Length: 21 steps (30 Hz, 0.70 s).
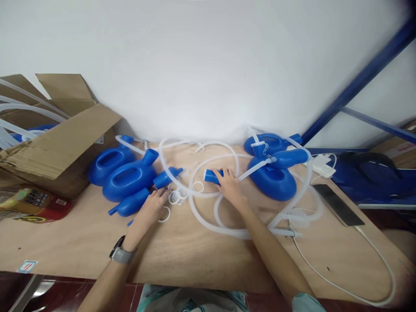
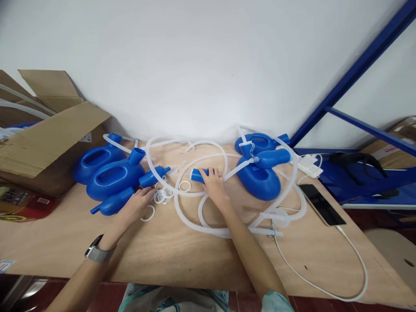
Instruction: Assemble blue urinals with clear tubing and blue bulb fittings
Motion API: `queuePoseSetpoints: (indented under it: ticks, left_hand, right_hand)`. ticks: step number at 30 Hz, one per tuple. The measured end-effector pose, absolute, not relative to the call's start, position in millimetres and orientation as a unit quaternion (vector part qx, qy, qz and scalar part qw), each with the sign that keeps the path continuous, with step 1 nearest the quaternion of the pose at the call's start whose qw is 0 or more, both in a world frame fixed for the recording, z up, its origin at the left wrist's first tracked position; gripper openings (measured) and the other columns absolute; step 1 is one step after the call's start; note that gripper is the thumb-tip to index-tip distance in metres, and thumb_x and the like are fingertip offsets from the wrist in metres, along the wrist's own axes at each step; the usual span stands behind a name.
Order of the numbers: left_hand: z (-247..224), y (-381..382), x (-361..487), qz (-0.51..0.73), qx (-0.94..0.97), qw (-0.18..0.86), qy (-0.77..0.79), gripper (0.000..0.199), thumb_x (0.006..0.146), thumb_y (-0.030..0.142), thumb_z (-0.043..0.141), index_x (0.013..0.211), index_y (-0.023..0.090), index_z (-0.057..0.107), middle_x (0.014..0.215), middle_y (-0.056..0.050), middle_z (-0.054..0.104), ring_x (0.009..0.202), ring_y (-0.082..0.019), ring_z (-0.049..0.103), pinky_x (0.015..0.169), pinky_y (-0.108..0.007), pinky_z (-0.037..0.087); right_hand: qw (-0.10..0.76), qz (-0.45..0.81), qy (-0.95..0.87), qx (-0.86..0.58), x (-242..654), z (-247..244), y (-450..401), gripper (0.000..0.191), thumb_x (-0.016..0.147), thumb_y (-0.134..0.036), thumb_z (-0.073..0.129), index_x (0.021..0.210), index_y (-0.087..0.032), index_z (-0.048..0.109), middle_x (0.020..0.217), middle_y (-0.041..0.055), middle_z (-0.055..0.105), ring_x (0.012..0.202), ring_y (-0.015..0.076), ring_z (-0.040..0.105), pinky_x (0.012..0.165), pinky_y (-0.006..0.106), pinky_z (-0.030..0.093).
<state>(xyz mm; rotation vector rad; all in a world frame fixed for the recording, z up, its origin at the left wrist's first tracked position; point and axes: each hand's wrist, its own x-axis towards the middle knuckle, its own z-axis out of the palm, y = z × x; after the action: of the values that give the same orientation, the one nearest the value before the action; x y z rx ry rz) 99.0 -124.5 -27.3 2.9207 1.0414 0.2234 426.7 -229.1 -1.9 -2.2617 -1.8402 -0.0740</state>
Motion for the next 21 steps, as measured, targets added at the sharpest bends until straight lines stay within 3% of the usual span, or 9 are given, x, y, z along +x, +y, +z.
queuePoseSetpoints:
  ticks: [4,7,9,12,15,18,21]
  left_hand:
    - [-22.6,-121.1,108.6,0.057,0.948,-0.003,0.314,0.074,0.074,-0.004,0.046,0.143,0.015,0.062,0.128,-0.02,0.068,0.121,-0.034,0.061,0.108,-0.052,0.049]
    - [-10.5,-119.8,112.9,0.05,0.948,-0.019,0.315,0.059,0.083,0.003,0.048,0.137,0.017,0.066,0.115,-0.019,0.068,0.111,-0.034,0.06,0.098,-0.05,0.053]
    - [-0.4,-120.3,112.5,0.048,0.945,-0.031,0.321,0.048,0.088,0.011,0.051,0.132,0.018,0.069,0.115,-0.019,0.067,0.111,-0.036,0.059,0.09,-0.048,0.055]
    - [17.5,-123.1,104.2,0.047,0.942,-0.049,0.328,0.04,0.09,0.02,0.058,0.128,0.018,0.07,0.118,-0.019,0.066,0.11,-0.037,0.06,0.085,-0.047,0.056]
    - [44.2,-128.7,90.6,0.075,0.939,-0.047,0.333,0.036,0.09,0.032,0.064,0.122,0.019,0.072,0.117,-0.016,0.068,0.102,-0.036,0.065,0.081,-0.046,0.058]
    - [81.2,-137.5,85.6,0.183,0.93,0.059,0.313,0.035,0.091,0.043,0.068,0.119,0.023,0.072,0.121,-0.01,0.071,0.101,-0.029,0.071,0.085,-0.04,0.06]
    - [115.8,-147.7,102.5,0.349,0.871,0.233,0.256,0.027,0.091,0.04,0.074,0.111,0.023,0.067,0.125,-0.009,0.072,0.115,-0.027,0.072,0.098,-0.038,0.06]
  right_hand:
    - [0.184,0.016,-0.614,-0.767,433.2,1.9,-229.0,0.065,0.088,-0.024,0.074,0.151,-0.03,0.056,0.138,0.0161,0.06,0.129,0.0377,0.054,0.088,0.044,0.056]
    - [0.251,0.054,-0.612,-0.748,437.8,11.1,-227.0,0.067,0.09,-0.028,0.074,0.153,-0.027,0.052,0.141,0.014,0.061,0.132,0.0331,0.058,0.102,0.046,0.055]
    - [0.287,0.078,-0.622,-0.724,439.7,20.8,-226.7,0.07,0.092,-0.032,0.073,0.157,-0.027,0.046,0.148,0.0123,0.059,0.136,0.0276,0.058,0.11,0.042,0.052]
    - [0.404,0.184,-0.618,-0.649,439.5,36.8,-230.7,0.077,0.094,-0.039,0.071,0.161,-0.026,0.036,0.159,0.0142,0.051,0.146,0.0257,0.052,0.11,0.039,0.053]
    - [0.512,0.318,-0.571,-0.558,436.8,49.4,-237.9,0.077,0.091,-0.045,0.074,0.157,-0.027,0.039,0.16,0.0154,0.051,0.147,0.0288,0.052,0.108,0.042,0.054]
    - [0.522,0.364,-0.559,-0.532,434.5,56.5,-242.8,0.072,0.087,-0.052,0.077,0.149,-0.026,0.051,0.151,0.014,0.06,0.14,0.0304,0.058,0.11,0.045,0.052]
    - [0.528,0.373,-0.567,-0.51,432.8,60.7,-244.4,0.069,0.083,-0.058,0.078,0.142,-0.025,0.06,0.145,0.0123,0.065,0.134,0.032,0.062,0.11,0.047,0.052]
